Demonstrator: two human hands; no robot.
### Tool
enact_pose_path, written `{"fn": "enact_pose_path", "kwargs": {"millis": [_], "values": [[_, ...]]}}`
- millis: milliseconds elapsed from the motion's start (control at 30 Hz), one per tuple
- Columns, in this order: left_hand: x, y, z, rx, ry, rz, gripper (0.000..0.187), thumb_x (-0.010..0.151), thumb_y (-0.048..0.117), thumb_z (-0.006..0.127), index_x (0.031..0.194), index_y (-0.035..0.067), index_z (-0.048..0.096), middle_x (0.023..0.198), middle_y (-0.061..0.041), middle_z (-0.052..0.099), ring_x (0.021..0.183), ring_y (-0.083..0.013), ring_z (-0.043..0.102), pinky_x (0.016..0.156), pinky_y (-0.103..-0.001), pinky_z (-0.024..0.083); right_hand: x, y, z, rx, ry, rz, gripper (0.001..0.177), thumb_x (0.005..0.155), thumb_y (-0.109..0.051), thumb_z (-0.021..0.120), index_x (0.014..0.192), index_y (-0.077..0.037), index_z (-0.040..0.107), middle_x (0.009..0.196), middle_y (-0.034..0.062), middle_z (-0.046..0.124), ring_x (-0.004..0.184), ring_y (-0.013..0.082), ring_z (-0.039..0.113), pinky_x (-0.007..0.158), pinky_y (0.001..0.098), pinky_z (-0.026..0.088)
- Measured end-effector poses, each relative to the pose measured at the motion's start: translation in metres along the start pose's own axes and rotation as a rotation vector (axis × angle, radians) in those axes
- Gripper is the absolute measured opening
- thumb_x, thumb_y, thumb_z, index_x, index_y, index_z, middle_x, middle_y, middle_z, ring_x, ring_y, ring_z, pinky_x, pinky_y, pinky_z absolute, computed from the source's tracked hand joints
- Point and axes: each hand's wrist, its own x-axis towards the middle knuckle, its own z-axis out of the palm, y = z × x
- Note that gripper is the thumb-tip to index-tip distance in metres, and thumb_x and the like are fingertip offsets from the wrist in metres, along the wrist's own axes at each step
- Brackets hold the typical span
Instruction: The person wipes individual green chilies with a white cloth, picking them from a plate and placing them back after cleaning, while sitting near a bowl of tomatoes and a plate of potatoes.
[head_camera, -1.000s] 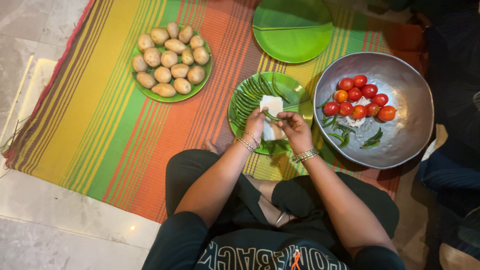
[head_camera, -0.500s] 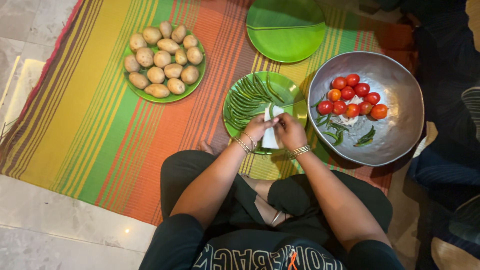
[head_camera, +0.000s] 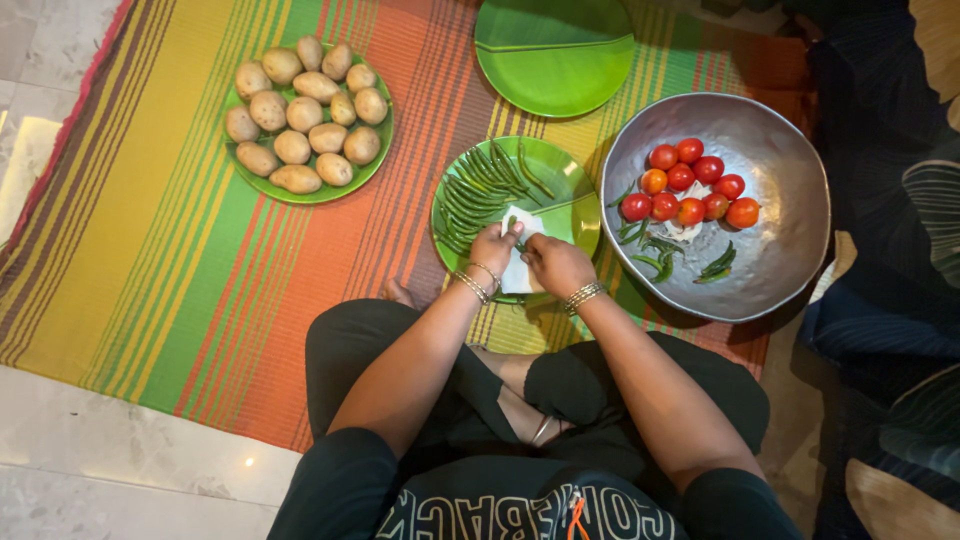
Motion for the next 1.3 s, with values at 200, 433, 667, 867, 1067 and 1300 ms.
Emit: {"fn": "enact_pose_path", "kwargs": {"millis": [200, 433, 667, 867, 1067, 1300], "values": [[0.006, -0.005, 0.000, -0.050, 0.069, 0.144, 0.031, 0.099, 0.033, 0.066, 0.100, 0.002, 0.069, 0.086, -0.003, 0.072, 0.076, -0.0126, 0.060, 0.072, -0.033, 0.052, 0.000, 0.004, 0.002, 0.002, -0.019, -0.021, 0.018, 0.093, -0.030, 0.065, 0.101, -0.014, 0.067, 0.095, 0.0132, 0.073, 0.085, 0.0371, 0.070, 0.071, 0.0508, 0.053], [0.023, 0.032, -0.029, -0.187, 0.306, 0.177, 0.043, 0.109, 0.041, 0.049, 0.107, 0.000, 0.062, 0.092, -0.010, 0.071, 0.081, -0.0204, 0.067, 0.077, -0.035, 0.055, -0.006, 0.013, 0.022, -0.186, -0.370, 0.033, 0.017, 0.091, -0.032, 0.063, 0.098, -0.019, 0.073, 0.095, 0.0109, 0.075, 0.089, 0.0335, 0.071, 0.077, 0.0478, 0.055], [0.015, 0.041, -0.031, -0.142, 0.387, 0.418, 0.041, 0.108, 0.040, 0.050, 0.116, 0.002, 0.062, 0.100, -0.010, 0.073, 0.089, -0.0177, 0.068, 0.082, -0.033, 0.055, -0.001, 0.031, 0.042, 0.475, -0.547, -0.051, 0.014, 0.089, -0.019, 0.066, 0.094, -0.006, 0.071, 0.088, 0.0060, 0.077, 0.072, 0.0205, 0.071, 0.067, 0.0363, 0.057], [-0.007, 0.035, -0.008, -0.066, -0.085, 0.535, 0.047, 0.102, 0.046, 0.060, 0.126, 0.007, 0.069, 0.114, -0.009, 0.075, 0.102, -0.0179, 0.069, 0.089, -0.032, 0.056, 0.016, 0.068, 0.062, 0.854, -0.191, 0.238, 0.018, 0.093, -0.007, 0.057, 0.105, -0.003, 0.071, 0.076, 0.0079, 0.069, 0.059, 0.0141, 0.064, 0.055, 0.0291, 0.054], [-0.062, 0.083, -0.009, 0.304, -0.281, 0.519, 0.036, 0.108, 0.035, 0.050, 0.133, 0.016, 0.067, 0.115, -0.010, 0.076, 0.099, -0.0229, 0.074, 0.089, -0.033, 0.057, 0.026, 0.088, 0.067, 1.062, 0.110, 0.370, 0.023, 0.098, -0.010, 0.050, 0.109, -0.004, 0.070, 0.082, 0.0039, 0.071, 0.060, 0.0131, 0.063, 0.052, 0.0273, 0.050], [-0.067, 0.086, -0.007, 0.466, -0.185, 0.792, 0.044, 0.097, 0.010, 0.060, 0.140, 0.016, 0.056, 0.117, -0.012, 0.067, 0.106, -0.0309, 0.067, 0.093, -0.038, 0.056, 0.019, 0.068, 0.050, 1.191, 0.255, 0.325, 0.024, 0.103, -0.022, 0.050, 0.105, -0.005, 0.067, 0.083, 0.0029, 0.069, 0.061, 0.0111, 0.063, 0.047, 0.0256, 0.048]]}}
